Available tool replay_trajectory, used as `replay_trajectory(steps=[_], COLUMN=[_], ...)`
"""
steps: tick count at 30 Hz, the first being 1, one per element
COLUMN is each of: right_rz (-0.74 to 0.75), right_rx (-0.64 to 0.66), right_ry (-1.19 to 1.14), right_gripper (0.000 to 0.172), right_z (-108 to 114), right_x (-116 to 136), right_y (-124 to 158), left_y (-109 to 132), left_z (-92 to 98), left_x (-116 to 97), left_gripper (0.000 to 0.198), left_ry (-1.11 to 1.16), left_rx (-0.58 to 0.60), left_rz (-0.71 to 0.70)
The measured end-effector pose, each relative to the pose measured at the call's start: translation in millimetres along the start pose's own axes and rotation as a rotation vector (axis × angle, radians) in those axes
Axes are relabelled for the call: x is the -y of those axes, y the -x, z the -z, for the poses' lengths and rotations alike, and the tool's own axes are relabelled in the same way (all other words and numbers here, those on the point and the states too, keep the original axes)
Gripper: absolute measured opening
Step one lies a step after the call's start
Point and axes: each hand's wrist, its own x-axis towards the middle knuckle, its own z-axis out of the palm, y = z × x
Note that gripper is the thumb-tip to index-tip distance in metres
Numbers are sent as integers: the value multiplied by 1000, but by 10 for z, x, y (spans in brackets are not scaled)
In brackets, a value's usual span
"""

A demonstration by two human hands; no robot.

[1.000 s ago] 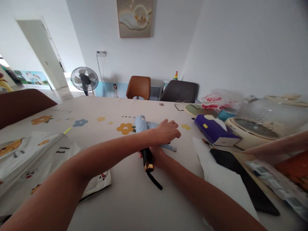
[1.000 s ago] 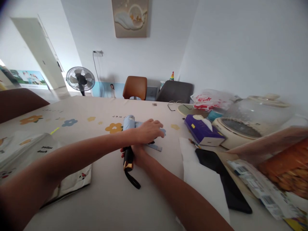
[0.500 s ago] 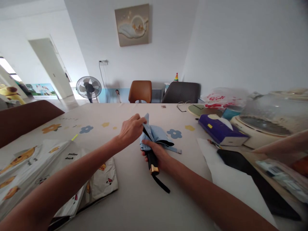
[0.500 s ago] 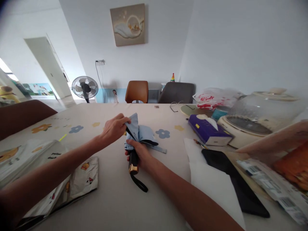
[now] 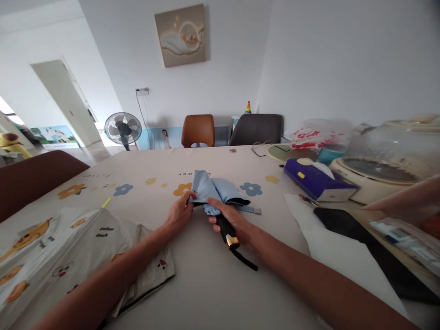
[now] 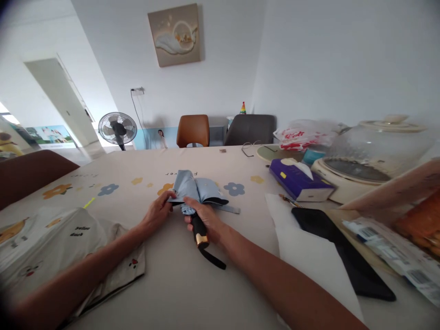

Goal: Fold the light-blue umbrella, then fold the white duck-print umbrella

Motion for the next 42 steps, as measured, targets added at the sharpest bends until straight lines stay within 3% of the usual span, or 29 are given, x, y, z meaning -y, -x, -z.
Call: replay_trajectory(steps=[4, 8, 12, 17, 21, 24, 27, 30, 34, 37, 42], right_rz=[-10, 0, -23, -33, 30, 80, 125, 171, 164, 154, 152], right_rx=[54, 105, 74, -33, -148, -224, -276, -286, -287, -282, -248], right_ry=[-22, -38, 21, 86, 204, 255, 314, 387, 453, 455, 440], right_gripper=[43, 47, 37, 26, 27, 30, 28, 27, 27, 24, 24], right_z=[35, 124, 161, 42, -65, -108, -132, -143, -139, -131, -120], right_x=[-3, -55, -56, 20, -28, -108, -163, -184, -192, -203, -223], right_y=[-44, -153, -185, -52, 7, -10, -30, -39, -48, -57, -58], left_y=[-1, 7, 27, 54, -3, -125, -293, -474, -701, -826, -880], left_z=[-2, -6, -13, -5, 23, 73, 121, 120, 44, 0, -37], left_x=[15, 42, 61, 60, 75, 17, -148, -352, -518, -505, -303], left_gripper=[18, 16, 14, 12, 12, 14, 25, 34, 36, 32, 33], left_ry=[122, 26, -109, -166, -60, 130, 287, 287, 239, 245, 286], left_rx=[41, 5, -8, 29, -146, -291, -309, -311, -455, -505, -520], left_rz=[-18, -72, -107, -94, -75, 17, 118, 149, 141, 169, 186])
